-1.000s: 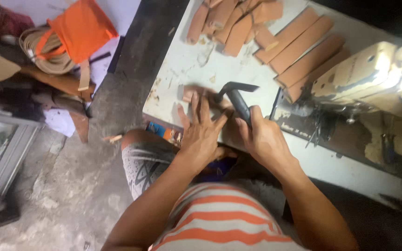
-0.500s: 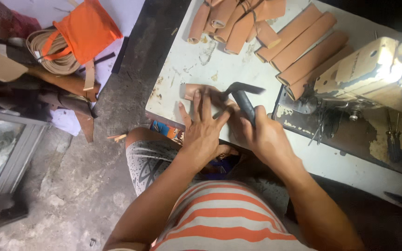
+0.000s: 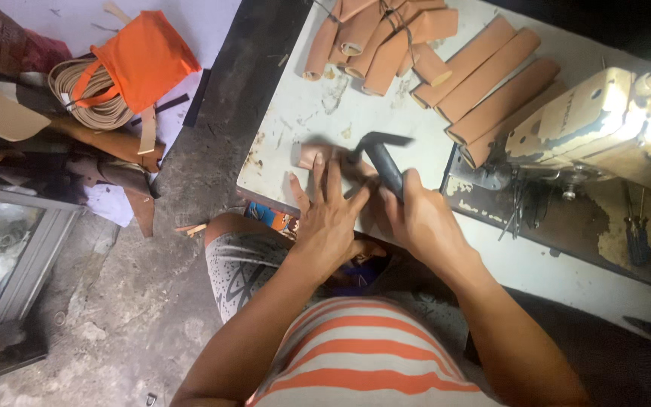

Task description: The person assembles small tan leather pieces by folding them, securing them with a staple gun, and inserting a thin strip into the folded edge. They repeat this process for multiple pieces on a workbench next to a sewing machine.

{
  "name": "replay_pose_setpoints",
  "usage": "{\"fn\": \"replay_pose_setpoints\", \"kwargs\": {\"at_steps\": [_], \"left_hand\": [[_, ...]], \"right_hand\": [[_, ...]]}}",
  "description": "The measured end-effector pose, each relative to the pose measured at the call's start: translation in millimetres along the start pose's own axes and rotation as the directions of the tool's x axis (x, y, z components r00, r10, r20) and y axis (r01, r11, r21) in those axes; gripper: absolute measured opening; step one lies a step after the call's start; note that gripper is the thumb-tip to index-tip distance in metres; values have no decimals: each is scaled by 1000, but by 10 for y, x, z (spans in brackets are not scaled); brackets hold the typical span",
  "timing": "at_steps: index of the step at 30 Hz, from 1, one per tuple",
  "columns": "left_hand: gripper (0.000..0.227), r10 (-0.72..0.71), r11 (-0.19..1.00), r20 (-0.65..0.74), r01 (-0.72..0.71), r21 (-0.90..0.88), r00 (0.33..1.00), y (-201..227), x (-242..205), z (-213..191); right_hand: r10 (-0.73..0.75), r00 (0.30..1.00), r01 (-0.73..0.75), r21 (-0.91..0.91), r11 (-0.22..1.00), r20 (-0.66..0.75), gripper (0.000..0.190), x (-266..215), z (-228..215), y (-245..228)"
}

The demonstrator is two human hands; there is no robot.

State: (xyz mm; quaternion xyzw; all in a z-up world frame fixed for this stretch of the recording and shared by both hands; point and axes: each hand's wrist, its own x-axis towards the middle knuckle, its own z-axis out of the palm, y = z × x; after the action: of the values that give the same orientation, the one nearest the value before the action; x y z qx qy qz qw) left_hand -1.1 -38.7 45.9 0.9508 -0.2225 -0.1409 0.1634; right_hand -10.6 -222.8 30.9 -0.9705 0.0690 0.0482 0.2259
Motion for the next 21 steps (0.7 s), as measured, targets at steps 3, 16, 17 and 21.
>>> {"fn": "replay_pose_setpoints", "kwargs": {"at_steps": [3, 16, 17, 21], "left_hand": [[97, 26, 998, -39, -24, 58, 999, -12, 56, 29], [103, 14, 998, -41, -11, 60, 999, -34, 42, 75], [106, 31, 996, -69, -25, 88, 997, -24, 34, 83], [101, 58, 997, -78, -53, 64, 995, -23, -4, 84]], "right_hand": [[-77, 995, 82, -76, 994, 63, 34, 139, -28, 29], [-29, 999, 27, -50, 998, -44, 37, -126, 75, 211], [-73, 997, 69, -130, 989, -26, 39, -137, 110, 255], [-65, 998, 65, -90, 994, 12, 37, -240, 46, 260]]}}
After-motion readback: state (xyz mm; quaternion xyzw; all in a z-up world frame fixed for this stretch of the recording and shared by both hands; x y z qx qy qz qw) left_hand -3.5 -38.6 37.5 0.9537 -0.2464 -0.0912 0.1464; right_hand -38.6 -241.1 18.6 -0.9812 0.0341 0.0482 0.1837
